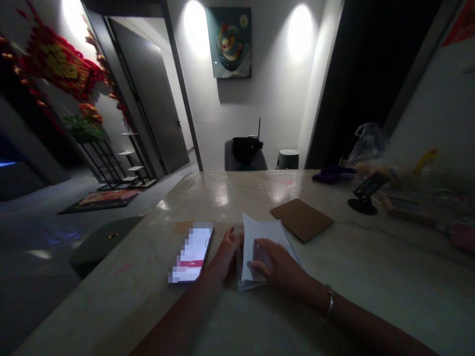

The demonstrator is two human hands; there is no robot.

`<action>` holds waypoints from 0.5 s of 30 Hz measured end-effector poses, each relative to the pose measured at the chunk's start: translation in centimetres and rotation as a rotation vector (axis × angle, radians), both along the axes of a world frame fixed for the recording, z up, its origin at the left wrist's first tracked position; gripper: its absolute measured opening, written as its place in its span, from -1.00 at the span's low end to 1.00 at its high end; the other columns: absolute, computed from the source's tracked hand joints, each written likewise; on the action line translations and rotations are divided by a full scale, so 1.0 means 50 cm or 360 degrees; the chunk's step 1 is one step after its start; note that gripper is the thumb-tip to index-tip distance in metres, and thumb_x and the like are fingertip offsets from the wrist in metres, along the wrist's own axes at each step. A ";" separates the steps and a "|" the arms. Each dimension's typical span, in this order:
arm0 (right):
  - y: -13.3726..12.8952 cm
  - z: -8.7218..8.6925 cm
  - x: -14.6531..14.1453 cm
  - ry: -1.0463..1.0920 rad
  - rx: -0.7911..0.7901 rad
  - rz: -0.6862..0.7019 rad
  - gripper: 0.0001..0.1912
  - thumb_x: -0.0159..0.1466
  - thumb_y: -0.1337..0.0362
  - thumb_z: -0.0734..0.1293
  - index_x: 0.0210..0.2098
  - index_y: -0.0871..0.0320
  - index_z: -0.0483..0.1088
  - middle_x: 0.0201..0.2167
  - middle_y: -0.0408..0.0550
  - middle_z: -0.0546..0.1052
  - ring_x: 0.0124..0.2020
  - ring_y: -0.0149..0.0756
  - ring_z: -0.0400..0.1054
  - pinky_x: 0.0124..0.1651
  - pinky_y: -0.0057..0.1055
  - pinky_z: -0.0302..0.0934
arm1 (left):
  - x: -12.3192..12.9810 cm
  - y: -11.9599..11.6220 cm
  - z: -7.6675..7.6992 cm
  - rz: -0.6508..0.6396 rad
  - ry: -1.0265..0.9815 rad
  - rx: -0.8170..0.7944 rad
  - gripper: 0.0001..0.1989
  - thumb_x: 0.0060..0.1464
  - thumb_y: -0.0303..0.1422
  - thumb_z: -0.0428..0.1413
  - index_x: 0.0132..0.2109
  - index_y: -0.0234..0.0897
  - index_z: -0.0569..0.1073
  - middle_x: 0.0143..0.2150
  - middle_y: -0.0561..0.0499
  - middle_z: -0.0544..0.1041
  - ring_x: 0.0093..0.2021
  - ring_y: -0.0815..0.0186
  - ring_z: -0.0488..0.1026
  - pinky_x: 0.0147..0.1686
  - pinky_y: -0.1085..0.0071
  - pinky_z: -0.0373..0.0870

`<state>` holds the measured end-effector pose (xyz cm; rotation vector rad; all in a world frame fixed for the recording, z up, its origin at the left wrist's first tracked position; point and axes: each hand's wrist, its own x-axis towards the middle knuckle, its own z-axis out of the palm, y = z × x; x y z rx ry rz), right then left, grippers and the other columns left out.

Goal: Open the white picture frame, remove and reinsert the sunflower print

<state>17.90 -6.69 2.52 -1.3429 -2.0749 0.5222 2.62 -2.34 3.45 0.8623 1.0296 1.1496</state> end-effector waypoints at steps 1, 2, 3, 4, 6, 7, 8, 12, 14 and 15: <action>0.000 0.003 -0.003 0.0031 -0.0042 -0.0010 -0.44 0.14 0.05 0.21 0.08 0.16 0.13 0.06 0.12 0.28 0.08 -0.07 0.13 0.09 -0.08 -0.02 | 0.004 -0.001 -0.002 0.0086 0.0088 -0.0017 -0.24 -0.20 -0.35 0.21 0.16 -0.21 0.07 -0.03 -0.15 0.41 -0.13 0.17 0.42 -0.20 0.35 0.34; 0.000 0.004 -0.006 0.0063 -0.0087 -0.0015 -0.41 0.14 0.05 0.20 0.10 0.16 0.09 0.07 0.13 0.26 0.09 -0.07 0.11 0.09 -0.07 -0.02 | 0.007 -0.001 -0.006 0.0138 0.0165 -0.0029 -0.14 -0.23 -0.35 0.23 0.19 -0.18 -0.01 0.02 -0.17 0.36 -0.09 0.16 0.40 -0.19 0.35 0.34; 0.001 0.005 -0.009 0.0095 -0.0136 -0.0015 -0.39 0.15 0.05 0.20 0.12 0.17 0.06 0.09 0.14 0.24 0.10 -0.06 0.10 0.09 -0.07 -0.03 | 0.009 0.000 -0.013 0.0145 0.0222 -0.0026 -0.08 -0.26 -0.34 0.25 0.21 -0.16 -0.07 0.08 -0.19 0.30 -0.06 0.15 0.37 -0.18 0.36 0.33; 0.003 0.005 -0.011 0.0132 -0.0181 -0.0017 -0.37 0.15 0.05 0.19 0.14 0.18 0.03 0.11 0.14 0.22 0.11 -0.06 0.09 0.10 -0.06 -0.04 | 0.008 0.003 -0.020 0.0130 0.0254 -0.0002 -0.05 -0.28 -0.33 0.27 0.21 -0.16 -0.08 0.12 -0.21 0.24 -0.03 0.13 0.34 -0.18 0.35 0.33; 0.007 0.004 -0.015 0.0240 -0.0262 -0.0021 -0.35 0.15 0.05 0.19 0.16 0.18 -0.02 0.13 0.15 0.18 0.12 -0.08 0.07 0.11 -0.07 -0.05 | 0.005 0.011 -0.036 0.0056 0.0244 0.0072 -0.04 -0.33 -0.35 0.28 0.20 -0.14 -0.05 0.15 -0.20 0.19 0.00 0.10 0.32 -0.17 0.34 0.33; 0.009 0.004 -0.017 0.0307 -0.0297 -0.0014 -0.34 0.16 0.05 0.18 0.17 0.18 -0.05 0.13 0.15 0.18 0.13 -0.09 0.08 0.11 -0.09 -0.04 | 0.003 0.016 -0.043 0.0040 0.0245 0.0125 -0.06 -0.34 -0.35 0.28 0.19 -0.16 -0.01 0.15 -0.20 0.18 0.02 0.08 0.29 -0.16 0.33 0.33; 0.010 0.004 -0.018 0.0378 -0.0331 -0.0007 -0.32 0.16 0.05 0.18 0.18 0.18 -0.07 0.12 0.16 0.19 0.12 -0.10 0.09 0.10 -0.10 -0.03 | 0.001 0.021 -0.050 0.0076 0.0293 0.0178 -0.08 -0.38 -0.38 0.29 0.17 -0.19 0.05 0.16 -0.21 0.16 0.04 0.05 0.26 -0.14 0.32 0.32; 0.013 0.013 -0.018 0.0594 -0.0503 -0.0034 -0.24 0.13 0.04 0.22 0.20 0.21 -0.15 0.08 0.23 0.24 0.09 -0.14 0.14 0.08 -0.15 0.03 | -0.001 0.031 -0.073 0.0161 0.0662 0.0356 -0.24 -0.43 -0.45 0.27 0.04 -0.23 0.25 0.17 -0.20 0.10 0.06 0.04 0.22 -0.05 0.26 0.26; 0.013 0.019 -0.017 0.0650 -0.0580 -0.0064 -0.19 0.10 0.03 0.25 0.20 0.24 -0.17 0.09 0.26 0.23 0.09 -0.13 0.15 0.07 -0.16 0.04 | -0.001 0.030 -0.082 0.0170 0.0739 0.0521 -0.32 -0.36 -0.42 0.23 0.02 -0.21 0.26 0.15 -0.15 0.11 0.08 0.09 0.20 -0.02 0.23 0.23; 0.014 0.021 -0.017 0.0686 -0.0610 -0.0056 -0.17 0.10 0.03 0.25 0.20 0.25 -0.18 0.09 0.27 0.23 0.08 -0.13 0.15 0.08 -0.16 0.04 | -0.002 0.030 -0.086 0.0161 0.0763 0.0575 -0.34 -0.32 -0.40 0.21 0.03 -0.19 0.24 0.16 -0.14 0.09 0.09 0.11 0.19 -0.01 0.22 0.22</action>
